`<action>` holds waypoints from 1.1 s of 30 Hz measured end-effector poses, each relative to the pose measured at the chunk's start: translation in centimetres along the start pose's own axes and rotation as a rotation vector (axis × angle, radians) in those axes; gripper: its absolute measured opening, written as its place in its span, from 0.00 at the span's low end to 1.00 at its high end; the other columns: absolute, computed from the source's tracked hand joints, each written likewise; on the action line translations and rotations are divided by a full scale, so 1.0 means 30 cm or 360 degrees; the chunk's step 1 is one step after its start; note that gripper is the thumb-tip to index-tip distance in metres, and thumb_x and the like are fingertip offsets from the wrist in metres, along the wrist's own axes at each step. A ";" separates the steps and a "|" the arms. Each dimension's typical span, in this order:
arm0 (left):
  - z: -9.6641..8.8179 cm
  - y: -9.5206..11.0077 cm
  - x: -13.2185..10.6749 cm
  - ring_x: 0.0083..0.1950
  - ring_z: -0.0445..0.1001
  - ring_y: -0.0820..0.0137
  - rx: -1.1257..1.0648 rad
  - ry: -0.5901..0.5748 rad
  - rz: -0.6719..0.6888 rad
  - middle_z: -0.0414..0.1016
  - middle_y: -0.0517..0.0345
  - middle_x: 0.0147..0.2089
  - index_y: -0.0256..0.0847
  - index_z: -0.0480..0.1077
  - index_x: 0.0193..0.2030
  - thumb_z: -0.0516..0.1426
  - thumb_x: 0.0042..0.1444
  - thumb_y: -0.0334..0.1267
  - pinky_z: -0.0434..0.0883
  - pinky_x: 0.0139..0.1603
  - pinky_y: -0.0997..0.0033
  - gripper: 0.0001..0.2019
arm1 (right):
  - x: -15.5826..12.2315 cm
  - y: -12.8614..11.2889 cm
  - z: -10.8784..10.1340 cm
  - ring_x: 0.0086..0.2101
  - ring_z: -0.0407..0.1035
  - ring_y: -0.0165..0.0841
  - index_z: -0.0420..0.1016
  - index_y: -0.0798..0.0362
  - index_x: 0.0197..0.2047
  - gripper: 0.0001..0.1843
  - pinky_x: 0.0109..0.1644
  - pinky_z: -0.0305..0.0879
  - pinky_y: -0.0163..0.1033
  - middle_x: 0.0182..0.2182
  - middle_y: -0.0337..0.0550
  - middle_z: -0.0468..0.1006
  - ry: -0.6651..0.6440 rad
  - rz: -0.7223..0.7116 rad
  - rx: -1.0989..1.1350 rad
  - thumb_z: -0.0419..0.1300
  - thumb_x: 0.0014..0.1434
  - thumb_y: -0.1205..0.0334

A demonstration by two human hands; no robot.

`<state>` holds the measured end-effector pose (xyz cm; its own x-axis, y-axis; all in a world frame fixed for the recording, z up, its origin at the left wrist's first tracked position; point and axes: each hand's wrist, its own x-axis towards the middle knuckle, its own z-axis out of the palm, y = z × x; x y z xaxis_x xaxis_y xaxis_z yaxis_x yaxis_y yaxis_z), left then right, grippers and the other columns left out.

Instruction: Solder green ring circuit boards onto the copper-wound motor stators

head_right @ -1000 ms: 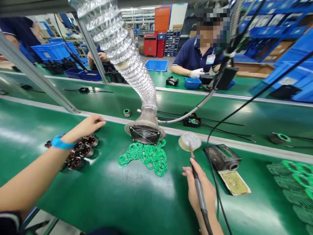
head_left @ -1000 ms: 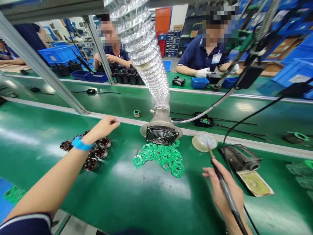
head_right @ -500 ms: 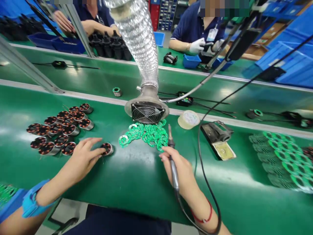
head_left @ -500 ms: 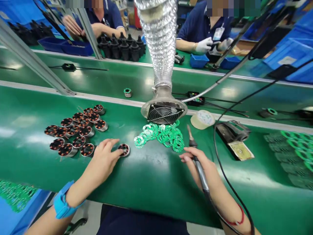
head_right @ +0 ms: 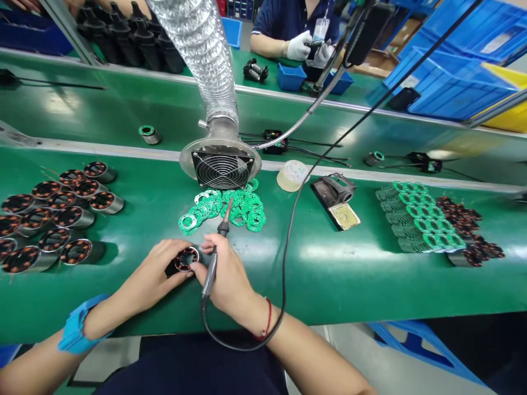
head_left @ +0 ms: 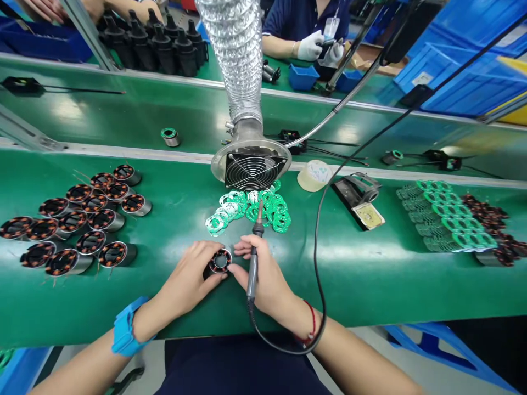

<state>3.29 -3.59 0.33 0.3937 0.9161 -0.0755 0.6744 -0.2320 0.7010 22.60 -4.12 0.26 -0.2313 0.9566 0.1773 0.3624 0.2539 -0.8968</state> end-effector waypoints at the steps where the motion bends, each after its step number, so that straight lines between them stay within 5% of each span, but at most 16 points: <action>1: -0.004 0.014 0.004 0.55 0.73 0.56 -0.0074 -0.0076 0.0022 0.74 0.49 0.53 0.43 0.67 0.53 0.55 0.62 0.37 0.72 0.55 0.52 0.13 | 0.000 -0.006 0.008 0.42 0.78 0.36 0.58 0.45 0.58 0.25 0.47 0.76 0.45 0.44 0.45 0.79 0.0050 -0.0050 0.0019 0.61 0.60 0.68; 7: -0.035 0.072 0.051 0.56 0.74 0.60 -0.0226 -0.0250 0.0007 0.73 0.50 0.56 0.43 0.62 0.59 0.55 0.61 0.38 0.71 0.57 0.56 0.19 | 0.024 0.043 -0.078 0.34 0.76 0.31 0.60 0.45 0.55 0.18 0.42 0.73 0.39 0.34 0.36 0.77 0.0455 -0.0009 -0.0078 0.55 0.64 0.69; 14: -0.083 0.078 0.147 0.51 0.73 0.52 0.0574 -0.0302 0.0334 0.75 0.46 0.48 0.37 0.69 0.50 0.55 0.57 0.33 0.69 0.54 0.48 0.14 | 0.078 0.197 -0.240 0.40 0.75 0.42 0.64 0.51 0.56 0.24 0.47 0.72 0.50 0.39 0.47 0.78 0.0235 0.0170 -0.0874 0.57 0.56 0.71; 17: -0.069 0.042 0.150 0.52 0.71 0.52 0.0644 -0.0325 0.0395 0.74 0.44 0.52 0.38 0.69 0.55 0.55 0.60 0.33 0.69 0.53 0.48 0.16 | 0.080 0.195 -0.230 0.40 0.74 0.43 0.67 0.51 0.56 0.24 0.47 0.72 0.50 0.37 0.47 0.79 0.0119 0.0147 -0.0927 0.57 0.55 0.72; 24: -0.026 -0.010 0.144 0.54 0.70 0.56 0.0172 -0.0168 0.0427 0.73 0.47 0.52 0.37 0.64 0.58 0.56 0.63 0.38 0.69 0.56 0.54 0.18 | 0.041 0.121 -0.129 0.42 0.77 0.41 0.66 0.50 0.60 0.22 0.47 0.74 0.48 0.41 0.48 0.81 -0.0157 -0.0019 -0.0786 0.56 0.63 0.68; 28: -0.007 0.004 0.144 0.52 0.71 0.58 0.0090 -0.0059 0.0392 0.73 0.49 0.50 0.39 0.64 0.55 0.57 0.62 0.38 0.70 0.53 0.56 0.16 | 0.004 0.088 -0.168 0.39 0.79 0.35 0.63 0.48 0.64 0.22 0.47 0.76 0.42 0.38 0.42 0.83 0.0023 -0.0030 -0.0483 0.50 0.68 0.67; 33: 0.014 0.017 0.151 0.51 0.70 0.60 0.0165 0.0000 0.0528 0.73 0.50 0.50 0.39 0.64 0.53 0.57 0.63 0.35 0.68 0.54 0.57 0.13 | -0.077 0.079 -0.213 0.35 0.79 0.35 0.74 0.46 0.55 0.14 0.41 0.77 0.41 0.39 0.42 0.83 0.0366 -0.0057 -0.0331 0.59 0.66 0.61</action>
<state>5.69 0.30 0.05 0.6019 0.7854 0.1444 0.5698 -0.5491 0.6114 29.75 -4.81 0.31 -0.0456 0.9477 0.3159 0.5403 0.2894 -0.7901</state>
